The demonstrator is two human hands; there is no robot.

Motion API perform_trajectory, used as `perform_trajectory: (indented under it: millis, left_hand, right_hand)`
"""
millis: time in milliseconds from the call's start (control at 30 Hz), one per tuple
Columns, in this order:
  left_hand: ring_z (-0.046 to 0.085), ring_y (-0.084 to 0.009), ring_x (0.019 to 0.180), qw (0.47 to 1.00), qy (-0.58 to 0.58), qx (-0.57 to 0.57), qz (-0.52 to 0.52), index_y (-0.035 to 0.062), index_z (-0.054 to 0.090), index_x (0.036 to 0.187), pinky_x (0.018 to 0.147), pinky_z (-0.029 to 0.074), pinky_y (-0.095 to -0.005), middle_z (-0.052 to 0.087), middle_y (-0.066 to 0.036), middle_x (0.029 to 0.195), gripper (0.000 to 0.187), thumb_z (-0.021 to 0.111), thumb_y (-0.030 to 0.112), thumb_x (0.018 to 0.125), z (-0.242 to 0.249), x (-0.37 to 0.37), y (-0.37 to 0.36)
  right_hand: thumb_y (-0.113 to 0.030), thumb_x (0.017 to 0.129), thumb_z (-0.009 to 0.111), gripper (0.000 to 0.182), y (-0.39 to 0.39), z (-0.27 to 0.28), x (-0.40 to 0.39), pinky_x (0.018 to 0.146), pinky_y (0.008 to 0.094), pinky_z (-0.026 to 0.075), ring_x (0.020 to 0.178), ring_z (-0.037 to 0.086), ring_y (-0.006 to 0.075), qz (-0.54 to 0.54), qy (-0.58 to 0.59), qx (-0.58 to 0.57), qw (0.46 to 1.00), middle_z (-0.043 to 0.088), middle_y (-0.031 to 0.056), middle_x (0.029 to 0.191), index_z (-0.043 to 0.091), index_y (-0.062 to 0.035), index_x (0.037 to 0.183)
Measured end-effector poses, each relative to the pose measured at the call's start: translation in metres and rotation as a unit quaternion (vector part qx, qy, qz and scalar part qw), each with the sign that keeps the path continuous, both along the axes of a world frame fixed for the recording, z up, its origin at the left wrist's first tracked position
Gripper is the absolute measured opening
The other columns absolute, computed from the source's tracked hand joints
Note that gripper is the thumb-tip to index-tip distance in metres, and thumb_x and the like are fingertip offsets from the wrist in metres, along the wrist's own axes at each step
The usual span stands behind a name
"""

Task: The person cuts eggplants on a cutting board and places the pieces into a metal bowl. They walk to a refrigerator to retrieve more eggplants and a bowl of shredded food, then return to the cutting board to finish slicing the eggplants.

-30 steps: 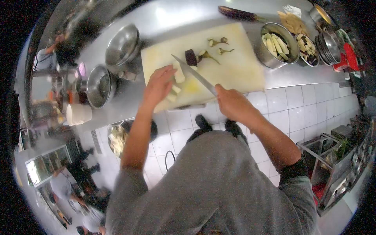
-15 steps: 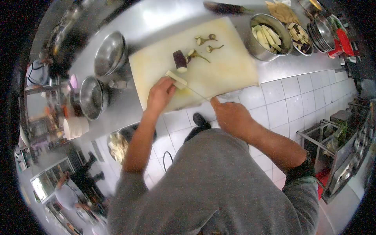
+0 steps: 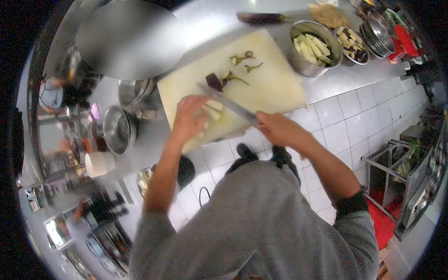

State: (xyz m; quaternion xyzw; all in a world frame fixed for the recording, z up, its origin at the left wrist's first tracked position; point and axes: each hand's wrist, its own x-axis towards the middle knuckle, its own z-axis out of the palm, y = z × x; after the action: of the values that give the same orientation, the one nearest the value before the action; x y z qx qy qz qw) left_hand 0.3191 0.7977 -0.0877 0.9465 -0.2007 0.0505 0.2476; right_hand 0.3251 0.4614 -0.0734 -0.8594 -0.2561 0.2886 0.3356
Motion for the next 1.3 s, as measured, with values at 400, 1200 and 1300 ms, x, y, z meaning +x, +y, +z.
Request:
perform_trajectory:
  millis: [400,1200,1300]
  left_hand:
    - [0.056,-0.0349,0.117,0.995,-0.018,0.062,0.07,0.0082,0.07,0.113,0.101,0.041,-0.0485,0.064,-0.013,0.121,0.04,0.077,0.036,0.084,-0.023,-0.028,0.006]
    - [0.059,-0.0359,0.107,0.931,-0.181,-0.216,0.23,0.005,0.074,0.098,0.096,0.044,-0.0472,0.067,-0.017,0.102,0.029,0.076,0.032,0.087,0.057,0.123,-0.207]
    - [0.061,-0.0373,0.109,0.969,-0.078,-0.194,0.133,0.0065,0.076,0.097,0.097,0.044,-0.0474,0.07,-0.018,0.105,0.033,0.076,0.038,0.087,0.055,0.187,-0.284]
  right_hand:
    - [-0.022,0.108,0.047,0.026,-0.061,-0.029,-0.085,0.046,0.0261,0.048,0.051,0.054,0.0092,-0.129,0.391,0.075,0.908,0.057,0.002,0.07,0.05,-0.0076,0.129]
    - [-0.023,0.105,0.05,0.026,-0.063,0.091,-0.006,0.042,0.0258,0.045,0.044,0.049,0.0103,-0.261,0.344,0.209,0.877,0.059,0.0071,0.071,0.048,-0.0061,0.125]
    - [-0.02,0.104,0.052,0.027,-0.121,0.126,0.005,0.039,0.0259,0.044,0.042,0.047,0.01,-0.38,0.381,0.236,0.809,0.059,0.0087,0.071,0.048,-0.0053,0.127]
